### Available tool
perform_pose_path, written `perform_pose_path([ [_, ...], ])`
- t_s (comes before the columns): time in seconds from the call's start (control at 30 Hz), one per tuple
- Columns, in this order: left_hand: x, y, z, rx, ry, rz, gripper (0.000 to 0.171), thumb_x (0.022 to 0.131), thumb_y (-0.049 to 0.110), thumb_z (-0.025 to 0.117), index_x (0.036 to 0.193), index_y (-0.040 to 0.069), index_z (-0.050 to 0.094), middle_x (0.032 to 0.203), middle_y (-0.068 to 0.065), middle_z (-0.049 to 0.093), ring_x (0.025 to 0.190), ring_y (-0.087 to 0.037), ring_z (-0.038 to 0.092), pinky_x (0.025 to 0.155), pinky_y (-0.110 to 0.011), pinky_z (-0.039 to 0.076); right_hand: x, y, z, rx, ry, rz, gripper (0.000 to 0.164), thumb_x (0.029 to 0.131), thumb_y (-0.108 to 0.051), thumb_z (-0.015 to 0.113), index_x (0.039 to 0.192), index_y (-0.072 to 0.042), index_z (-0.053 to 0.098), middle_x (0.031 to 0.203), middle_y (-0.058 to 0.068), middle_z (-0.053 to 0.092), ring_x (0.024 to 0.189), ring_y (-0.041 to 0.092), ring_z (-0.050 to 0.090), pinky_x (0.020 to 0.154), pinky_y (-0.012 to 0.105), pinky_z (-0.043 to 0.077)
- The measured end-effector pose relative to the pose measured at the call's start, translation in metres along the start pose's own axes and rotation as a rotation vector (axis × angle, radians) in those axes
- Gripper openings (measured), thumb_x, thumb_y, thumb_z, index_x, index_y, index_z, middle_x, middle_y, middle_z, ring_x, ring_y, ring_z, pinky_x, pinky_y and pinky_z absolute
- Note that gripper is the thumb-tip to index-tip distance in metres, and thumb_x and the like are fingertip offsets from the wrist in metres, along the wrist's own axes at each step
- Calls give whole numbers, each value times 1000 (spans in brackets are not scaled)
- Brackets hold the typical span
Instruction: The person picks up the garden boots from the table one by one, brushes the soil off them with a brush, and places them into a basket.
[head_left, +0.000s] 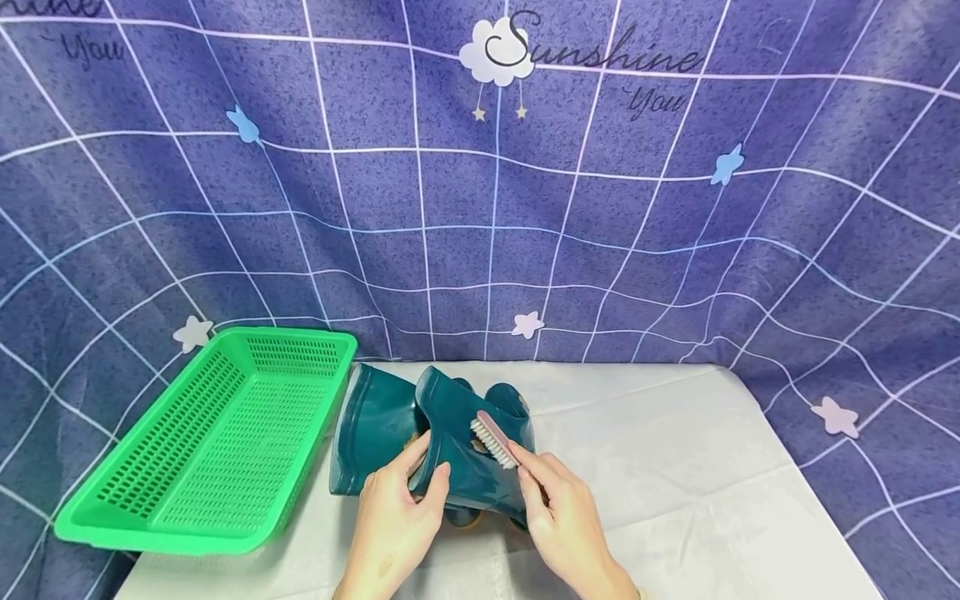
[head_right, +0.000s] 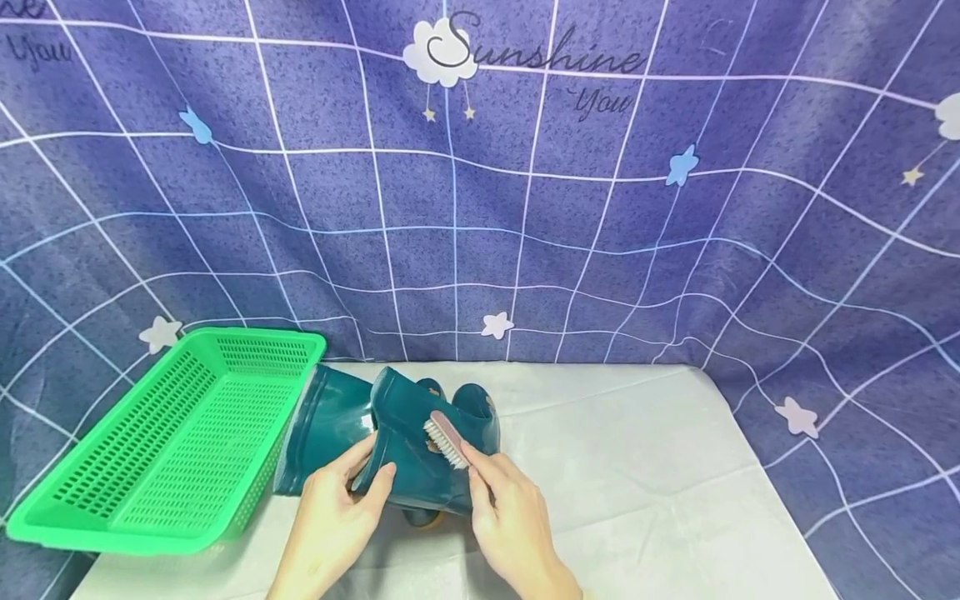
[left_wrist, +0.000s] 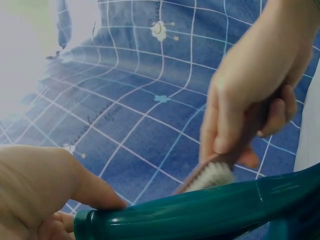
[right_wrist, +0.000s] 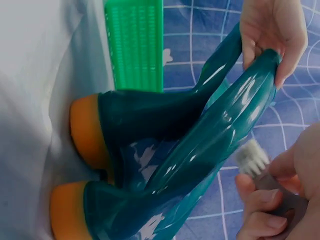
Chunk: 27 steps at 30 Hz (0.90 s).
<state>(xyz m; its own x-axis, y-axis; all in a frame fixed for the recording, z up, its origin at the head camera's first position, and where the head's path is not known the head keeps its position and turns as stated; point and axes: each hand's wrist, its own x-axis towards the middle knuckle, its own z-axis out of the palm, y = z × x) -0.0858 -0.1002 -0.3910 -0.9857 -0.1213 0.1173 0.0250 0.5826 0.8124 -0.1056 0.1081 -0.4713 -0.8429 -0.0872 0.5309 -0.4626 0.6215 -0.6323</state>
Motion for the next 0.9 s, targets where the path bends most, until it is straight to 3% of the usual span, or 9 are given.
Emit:
perform_pose_path([
  [0.13, 0, 0, -1, 1, 8, 14, 47, 101, 20, 71, 146, 11, 66, 141, -8, 71, 105, -18, 76, 98, -48, 61, 0, -2, 2, 12, -14, -85, 40, 102, -8, 69, 138, -24, 74, 91, -15, 66, 70, -6, 45, 60, 12, 41],
  [0.23, 0, 0, -1, -1, 5, 14, 47, 101, 20, 70, 147, 10, 65, 142, -11, 70, 130, -30, 68, 106, -55, 57, 0, -2, 4, -16, -59, -33, 39, 103, -11, 69, 138, -27, 74, 90, -17, 66, 69, -7, 45, 60, 14, 42],
  [0.3, 0, -1, -2, -1, -7, 10, 47, 102, 20, 69, 148, 9, 64, 143, -13, 69, 136, -34, 64, 109, -57, 55, 0, -1, 3, -43, -86, 32, 38, 103, -13, 70, 137, -29, 74, 91, -18, 66, 69, -6, 46, 61, 16, 42],
  [0.47, -1, -3, -5, 1, -10, -3, 47, 102, 20, 68, 148, 9, 64, 142, -14, 70, 136, -35, 64, 109, -58, 55, 2, -1, 0, -62, -101, 90, 37, 103, -12, 69, 136, -27, 75, 92, -15, 68, 71, -4, 47, 62, 18, 43],
  [0.63, -1, -3, -5, -14, -27, 0, 46, 103, 20, 67, 149, 11, 63, 146, -11, 68, 139, -34, 62, 111, -58, 53, 3, -2, -2, -2, -16, -28, 42, 102, -4, 68, 141, -20, 72, 90, -9, 67, 74, -5, 49, 64, 16, 45],
  [0.73, -1, -3, -4, -21, -30, 5, 46, 103, 20, 67, 148, 12, 63, 147, -10, 68, 139, -33, 62, 112, -57, 53, 1, -4, 0, -4, -16, -81, 46, 101, -4, 69, 142, -24, 70, 90, -13, 66, 73, -7, 47, 62, 14, 44],
  [0.9, -1, -3, -2, -9, -20, 18, 45, 103, 19, 67, 148, 11, 64, 145, -10, 69, 137, -33, 64, 110, -56, 55, -2, -2, 5, -5, -88, 16, 43, 104, -9, 68, 141, -30, 71, 87, -19, 61, 68, -7, 42, 59, 16, 41],
])
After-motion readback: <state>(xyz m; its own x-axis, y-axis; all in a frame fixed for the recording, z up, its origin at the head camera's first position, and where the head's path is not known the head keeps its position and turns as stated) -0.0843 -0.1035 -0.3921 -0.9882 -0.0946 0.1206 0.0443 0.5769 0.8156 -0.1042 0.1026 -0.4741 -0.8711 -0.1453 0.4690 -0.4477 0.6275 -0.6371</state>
